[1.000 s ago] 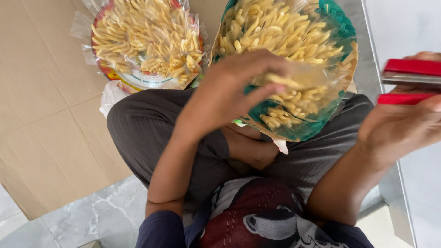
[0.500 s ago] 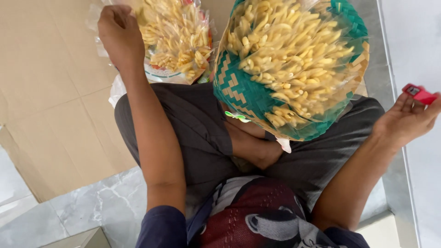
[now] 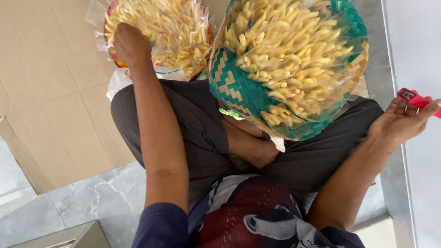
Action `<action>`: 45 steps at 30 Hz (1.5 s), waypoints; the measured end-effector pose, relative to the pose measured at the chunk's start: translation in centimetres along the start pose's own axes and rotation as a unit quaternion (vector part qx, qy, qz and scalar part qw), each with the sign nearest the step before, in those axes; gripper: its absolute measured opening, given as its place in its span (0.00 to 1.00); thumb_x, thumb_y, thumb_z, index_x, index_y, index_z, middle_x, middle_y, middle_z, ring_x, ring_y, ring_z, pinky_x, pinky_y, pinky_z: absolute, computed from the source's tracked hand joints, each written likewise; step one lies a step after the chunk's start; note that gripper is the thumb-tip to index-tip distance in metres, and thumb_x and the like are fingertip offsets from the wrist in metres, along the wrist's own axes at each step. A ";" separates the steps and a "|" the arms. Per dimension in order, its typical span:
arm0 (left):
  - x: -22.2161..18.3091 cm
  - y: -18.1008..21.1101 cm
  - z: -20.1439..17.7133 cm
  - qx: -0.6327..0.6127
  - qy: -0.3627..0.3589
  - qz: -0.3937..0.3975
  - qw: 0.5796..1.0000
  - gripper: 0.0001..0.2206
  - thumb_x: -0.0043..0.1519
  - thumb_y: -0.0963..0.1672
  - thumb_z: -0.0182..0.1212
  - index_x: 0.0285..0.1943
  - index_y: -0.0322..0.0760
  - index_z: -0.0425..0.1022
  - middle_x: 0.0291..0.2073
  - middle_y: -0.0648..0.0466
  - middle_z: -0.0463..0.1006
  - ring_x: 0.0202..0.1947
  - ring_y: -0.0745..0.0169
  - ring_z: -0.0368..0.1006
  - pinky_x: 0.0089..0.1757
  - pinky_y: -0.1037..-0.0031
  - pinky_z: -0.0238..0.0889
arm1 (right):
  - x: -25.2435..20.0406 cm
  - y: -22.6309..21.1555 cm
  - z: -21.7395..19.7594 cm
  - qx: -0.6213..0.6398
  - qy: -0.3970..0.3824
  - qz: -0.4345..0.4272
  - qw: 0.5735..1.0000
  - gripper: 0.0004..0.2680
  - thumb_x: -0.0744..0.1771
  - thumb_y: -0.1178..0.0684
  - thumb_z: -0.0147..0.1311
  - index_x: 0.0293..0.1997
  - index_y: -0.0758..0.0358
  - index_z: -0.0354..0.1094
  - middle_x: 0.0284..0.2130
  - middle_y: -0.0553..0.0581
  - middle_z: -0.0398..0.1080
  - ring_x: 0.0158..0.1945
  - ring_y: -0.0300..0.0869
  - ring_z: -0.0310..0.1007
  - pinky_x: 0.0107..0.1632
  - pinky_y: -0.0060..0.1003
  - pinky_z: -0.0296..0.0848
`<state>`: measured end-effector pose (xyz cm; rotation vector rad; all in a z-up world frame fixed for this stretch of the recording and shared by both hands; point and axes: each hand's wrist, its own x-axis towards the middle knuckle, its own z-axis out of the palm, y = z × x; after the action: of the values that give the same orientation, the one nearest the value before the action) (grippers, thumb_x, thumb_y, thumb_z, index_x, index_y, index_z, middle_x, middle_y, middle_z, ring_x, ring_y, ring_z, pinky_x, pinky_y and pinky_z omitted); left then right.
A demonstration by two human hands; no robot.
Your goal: Folding the tops of small plastic bags filled with snacks and stapling them shut.
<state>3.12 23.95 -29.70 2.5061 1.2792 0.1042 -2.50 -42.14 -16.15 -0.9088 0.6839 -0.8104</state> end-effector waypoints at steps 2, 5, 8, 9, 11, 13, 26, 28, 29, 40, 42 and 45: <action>0.2 -0.2 0.4 -0.036 -0.024 0.002 0.999 0.09 0.62 0.42 0.63 0.48 0.39 0.72 0.44 0.48 0.82 0.45 0.43 0.79 0.40 0.55 0.74 | -0.8 -0.3 0.7 -0.018 0.007 0.002 1.000 0.30 0.50 0.39 0.71 0.52 0.68 0.74 0.38 0.63 0.77 0.39 0.51 0.82 0.45 0.38 0.81; -0.5 0.0 -0.1 -0.075 -0.007 0.025 0.997 0.09 0.57 0.37 0.63 0.44 0.41 0.76 0.41 0.50 0.83 0.43 0.45 0.80 0.38 0.55 0.73 | 0.2 0.2 -0.1 -0.019 -0.011 -0.001 1.000 0.27 0.53 0.40 0.70 0.51 0.67 0.74 0.40 0.63 0.78 0.42 0.51 0.83 0.47 0.38 0.82; -1.2 -0.1 -0.6 -0.139 -0.012 0.052 0.989 0.13 0.54 0.35 0.51 0.40 0.46 0.74 0.37 0.50 0.79 0.38 0.44 0.78 0.35 0.52 0.69 | -0.8 -0.1 0.5 -0.029 -0.029 -0.009 0.999 0.22 0.54 0.40 0.70 0.40 0.66 0.73 0.36 0.62 0.79 0.39 0.50 0.84 0.43 0.36 0.81; -1.2 0.2 -0.7 -0.138 -0.012 0.052 0.989 0.13 0.54 0.35 0.51 0.40 0.46 0.74 0.37 0.50 0.79 0.38 0.44 0.78 0.35 0.52 0.69 | -0.7 0.0 0.5 -0.029 -0.029 -0.009 0.999 0.22 0.54 0.40 0.70 0.40 0.66 0.73 0.36 0.62 0.79 0.39 0.50 0.84 0.43 0.36 0.81; -1.1 0.6 -1.0 -0.125 -0.073 0.037 0.989 0.11 0.56 0.36 0.55 0.39 0.44 0.80 0.38 0.46 0.83 0.39 0.41 0.80 0.34 0.51 0.72 | -0.5 0.0 0.4 -0.042 -0.035 -0.010 0.998 0.25 0.53 0.39 0.70 0.47 0.65 0.73 0.39 0.60 0.77 0.40 0.49 0.83 0.43 0.36 0.80; -1.1 0.6 -0.8 -0.135 -0.098 0.023 0.986 0.14 0.55 0.34 0.55 0.46 0.40 0.78 0.43 0.46 0.82 0.43 0.44 0.79 0.35 0.55 0.72 | 0.1 0.3 0.1 -0.037 -0.034 -0.010 0.999 0.26 0.53 0.39 0.71 0.48 0.65 0.73 0.40 0.60 0.78 0.41 0.50 0.84 0.44 0.36 0.81; -6.8 3.1 -7.6 -0.339 0.108 0.263 0.897 0.21 0.66 0.35 0.56 0.65 0.45 0.59 0.51 0.47 0.69 0.51 0.52 0.71 0.50 0.61 0.72 | -2.4 -0.6 2.2 -0.054 -0.038 -0.011 0.998 0.22 0.53 0.37 0.70 0.40 0.63 0.74 0.31 0.64 0.79 0.37 0.48 0.81 0.41 0.35 0.78; -9.9 5.6 -11.7 -0.364 0.103 0.273 0.885 0.16 0.67 0.35 0.55 0.60 0.44 0.60 0.48 0.50 0.68 0.47 0.56 0.72 0.44 0.66 0.71 | -2.1 -0.4 2.0 -0.055 -0.046 -0.012 0.997 0.22 0.54 0.37 0.70 0.40 0.63 0.74 0.32 0.64 0.79 0.36 0.48 0.81 0.40 0.34 0.77; -11.5 6.8 -13.7 -0.387 0.101 0.280 0.873 0.12 0.68 0.36 0.53 0.55 0.44 0.61 0.46 0.52 0.67 0.43 0.60 0.73 0.38 0.70 0.70 | -2.0 -0.3 2.0 -0.057 -0.058 -0.010 0.997 0.22 0.54 0.36 0.70 0.41 0.62 0.73 0.32 0.63 0.79 0.36 0.47 0.81 0.40 0.33 0.77; -25.4 12.2 -23.1 -0.422 -0.124 0.496 0.749 0.10 0.68 0.34 0.55 0.53 0.38 0.69 0.52 0.48 0.70 0.53 0.50 0.69 0.54 0.65 0.64 | -0.8 0.0 1.4 -0.050 -0.069 -0.014 0.996 0.21 0.55 0.37 0.70 0.40 0.61 0.73 0.32 0.64 0.78 0.37 0.49 0.81 0.41 0.35 0.77; -26.7 12.2 -23.4 -0.363 -0.165 0.560 0.727 0.12 0.67 0.33 0.60 0.55 0.40 0.71 0.53 0.45 0.67 0.57 0.44 0.68 0.57 0.61 0.63 | -1.1 0.0 1.6 -0.051 -0.065 -0.010 0.997 0.21 0.54 0.37 0.70 0.40 0.61 0.73 0.33 0.64 0.79 0.37 0.49 0.81 0.42 0.35 0.77; -28.8 12.1 -23.7 -0.316 -0.249 0.652 0.643 0.13 0.54 0.36 0.66 0.46 0.33 0.72 0.42 0.47 0.71 0.37 0.48 0.69 0.35 0.63 0.58 | -1.2 -0.2 1.5 -0.057 -0.065 -0.011 0.996 0.22 0.55 0.37 0.69 0.42 0.61 0.72 0.33 0.63 0.78 0.38 0.48 0.82 0.42 0.34 0.77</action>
<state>-9.57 0.31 -1.14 1.9972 -0.8239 0.1266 -1.98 -40.55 -15.07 -1.0631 0.6123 -0.7305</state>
